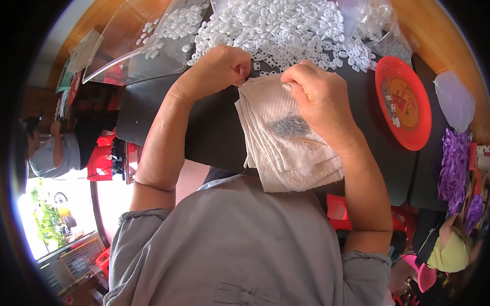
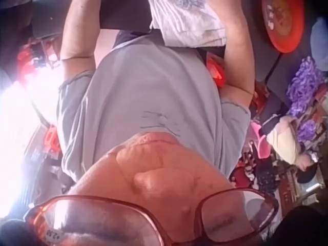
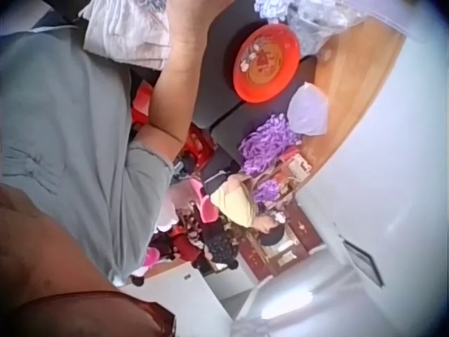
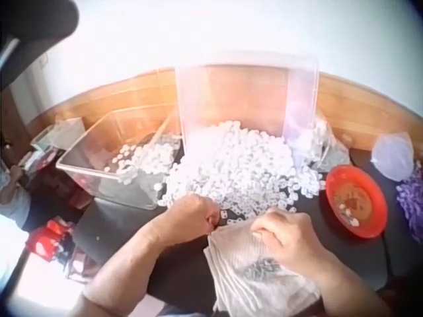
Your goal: Inspecting small white hardware components and placing them onto white cloths.
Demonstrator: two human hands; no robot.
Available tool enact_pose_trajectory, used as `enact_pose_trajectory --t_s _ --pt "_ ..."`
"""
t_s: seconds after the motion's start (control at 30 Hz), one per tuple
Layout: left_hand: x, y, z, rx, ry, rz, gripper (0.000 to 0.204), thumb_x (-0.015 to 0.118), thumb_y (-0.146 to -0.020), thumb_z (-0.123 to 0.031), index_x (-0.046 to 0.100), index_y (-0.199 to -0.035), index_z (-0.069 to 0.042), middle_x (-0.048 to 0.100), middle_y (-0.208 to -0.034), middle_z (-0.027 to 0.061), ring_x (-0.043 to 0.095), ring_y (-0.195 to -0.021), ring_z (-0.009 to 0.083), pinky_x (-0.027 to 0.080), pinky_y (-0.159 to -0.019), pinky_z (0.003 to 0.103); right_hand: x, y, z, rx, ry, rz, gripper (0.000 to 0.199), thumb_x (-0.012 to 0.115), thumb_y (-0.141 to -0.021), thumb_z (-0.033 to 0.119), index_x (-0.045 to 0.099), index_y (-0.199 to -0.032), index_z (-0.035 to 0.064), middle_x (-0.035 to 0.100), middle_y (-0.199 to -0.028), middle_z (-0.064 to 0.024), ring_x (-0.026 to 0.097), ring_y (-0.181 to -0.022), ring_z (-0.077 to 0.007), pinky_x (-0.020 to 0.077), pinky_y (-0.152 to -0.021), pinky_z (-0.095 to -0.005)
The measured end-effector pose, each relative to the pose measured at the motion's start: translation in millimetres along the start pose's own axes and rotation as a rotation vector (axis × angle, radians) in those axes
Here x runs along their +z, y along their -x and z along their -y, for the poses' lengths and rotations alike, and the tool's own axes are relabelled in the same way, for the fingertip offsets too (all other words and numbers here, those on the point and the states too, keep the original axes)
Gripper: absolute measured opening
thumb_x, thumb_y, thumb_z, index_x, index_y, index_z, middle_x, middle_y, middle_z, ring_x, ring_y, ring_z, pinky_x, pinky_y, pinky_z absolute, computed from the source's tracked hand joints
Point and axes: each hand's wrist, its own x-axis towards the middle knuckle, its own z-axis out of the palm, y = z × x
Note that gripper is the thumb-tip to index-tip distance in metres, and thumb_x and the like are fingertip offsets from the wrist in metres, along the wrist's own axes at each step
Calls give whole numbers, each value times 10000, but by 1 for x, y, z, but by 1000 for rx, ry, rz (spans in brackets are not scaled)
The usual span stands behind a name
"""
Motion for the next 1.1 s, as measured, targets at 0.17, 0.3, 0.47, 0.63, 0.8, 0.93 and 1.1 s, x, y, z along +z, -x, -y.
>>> enact_pose_trajectory --t_s 0.17,0.3,0.47,0.63,0.8,0.93,1.1 --pt "-14 7 -5 26 3 -86 171 681 -642 -34 655 -811 -41 658 -804 141 630 -790 324 492 -701 401 -2 -1 0 -6 2 -31 140 548 -794 -117 598 -887 -24 572 -757 -71 572 -665 -131 452 -613 -247" --pt "-19 10 -2 19 0 -42 189 684 -630 -41 655 -816 -40 654 -800 138 629 -799 328 493 -703 404 -2 0 0 -4 5 -31 144 549 -790 -117 600 -886 -24 575 -755 -70 573 -661 -129 453 -613 -245" --pt "-14 9 -5 -34 -69 8 223 707 -620 -37 649 -835 -27 590 -699 96 581 -669 232 461 -618 350 -2 0 -1 -12 18 -19 139 547 -790 -113 599 -883 -23 578 -759 -70 569 -656 -131 448 -607 -243" --pt "-11 8 -1 -35 -88 -11 205 713 -623 -52 644 -815 -23 595 -693 101 585 -666 242 460 -617 354 -2 0 -1 -10 2 -30 133 547 -792 -107 598 -881 -22 582 -758 -73 566 -652 -129 444 -602 -242" --pt "-9 8 -2 -41 -90 -33 190 719 -625 -71 640 -791 -21 604 -692 103 594 -671 245 464 -623 360 -2 -1 0 -10 3 -32 134 549 -791 -104 600 -883 -21 595 -767 -74 570 -656 -126 446 -604 -241" --pt "-6 5 -5 -78 -112 -33 172 717 -622 -71 621 -752 -14 611 -697 120 602 -684 274 468 -627 372 -2 -1 -1 -21 21 -34 137 550 -791 -103 605 -884 -20 601 -768 -71 571 -657 -122 448 -603 -241" --pt "-5 5 -8 -96 -133 -37 158 709 -629 -55 590 -719 -5 610 -703 140 599 -690 309 465 -618 383 -1 0 -1 -15 13 -43 136 553 -790 -100 608 -885 -19 605 -773 -69 569 -650 -121 448 -598 -241"
